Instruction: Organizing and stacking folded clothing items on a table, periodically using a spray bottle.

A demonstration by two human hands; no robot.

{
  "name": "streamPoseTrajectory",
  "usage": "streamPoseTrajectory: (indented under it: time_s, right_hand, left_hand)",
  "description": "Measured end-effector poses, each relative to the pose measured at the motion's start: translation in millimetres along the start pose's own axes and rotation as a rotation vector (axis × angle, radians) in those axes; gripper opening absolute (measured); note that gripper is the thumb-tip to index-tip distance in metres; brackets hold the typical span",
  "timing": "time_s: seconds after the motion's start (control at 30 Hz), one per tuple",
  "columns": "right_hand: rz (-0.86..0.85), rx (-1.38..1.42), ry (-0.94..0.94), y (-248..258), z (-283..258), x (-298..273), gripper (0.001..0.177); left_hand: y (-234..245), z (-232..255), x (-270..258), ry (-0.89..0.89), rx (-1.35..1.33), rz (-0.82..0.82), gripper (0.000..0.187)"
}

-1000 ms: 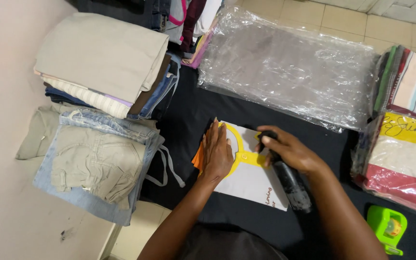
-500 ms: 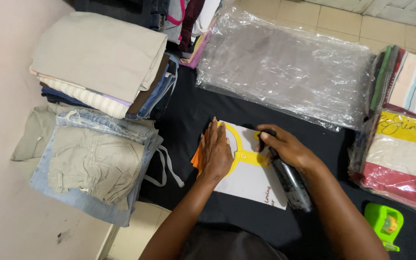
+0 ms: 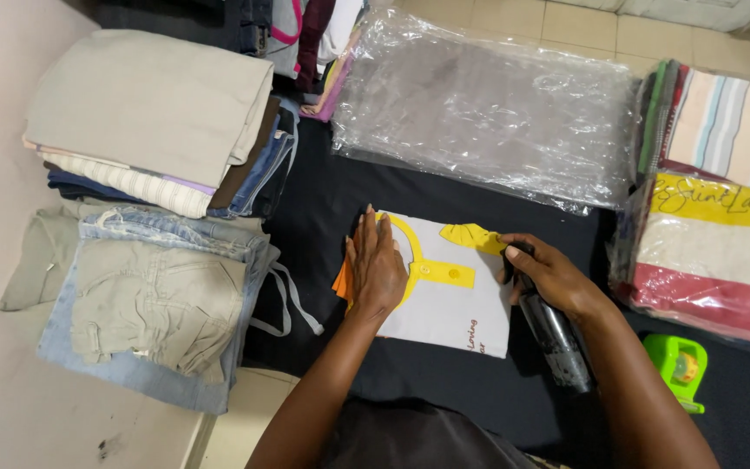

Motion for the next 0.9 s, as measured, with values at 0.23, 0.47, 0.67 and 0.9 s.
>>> streamPoseTrajectory:
  time_s: [0.23,0.47,0.67,0.9]
  right_hand:
    - [0.030,0.025,0.031,-20,2,-38,0.055]
    - [-0.044,0.066,-0.072,-54,14,-81,0.057]
    - [0.017,0.029,-0.105,-63,23,-96,0.055]
    - [0.107,-0.080,-0.135,-75,23,-98,0.054]
  left_hand:
    - [3,-1,2,-0.010,0.007,-0.006,0.056]
    - [55,-8,-30,-0.114,0.060,-0.187,0.065]
    - [84,-49,-85,-0.256,-0.016,-0.238,0.070]
    - [93,-68,-115,-0.265,-0.084,-0.194,0.061]
Point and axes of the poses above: each hand's wrist, its own x-axis towards the middle knuckle, its own y-axis out of the back of the hand, z = x × y, the point moved 1 cm from there along x, towards the middle knuckle
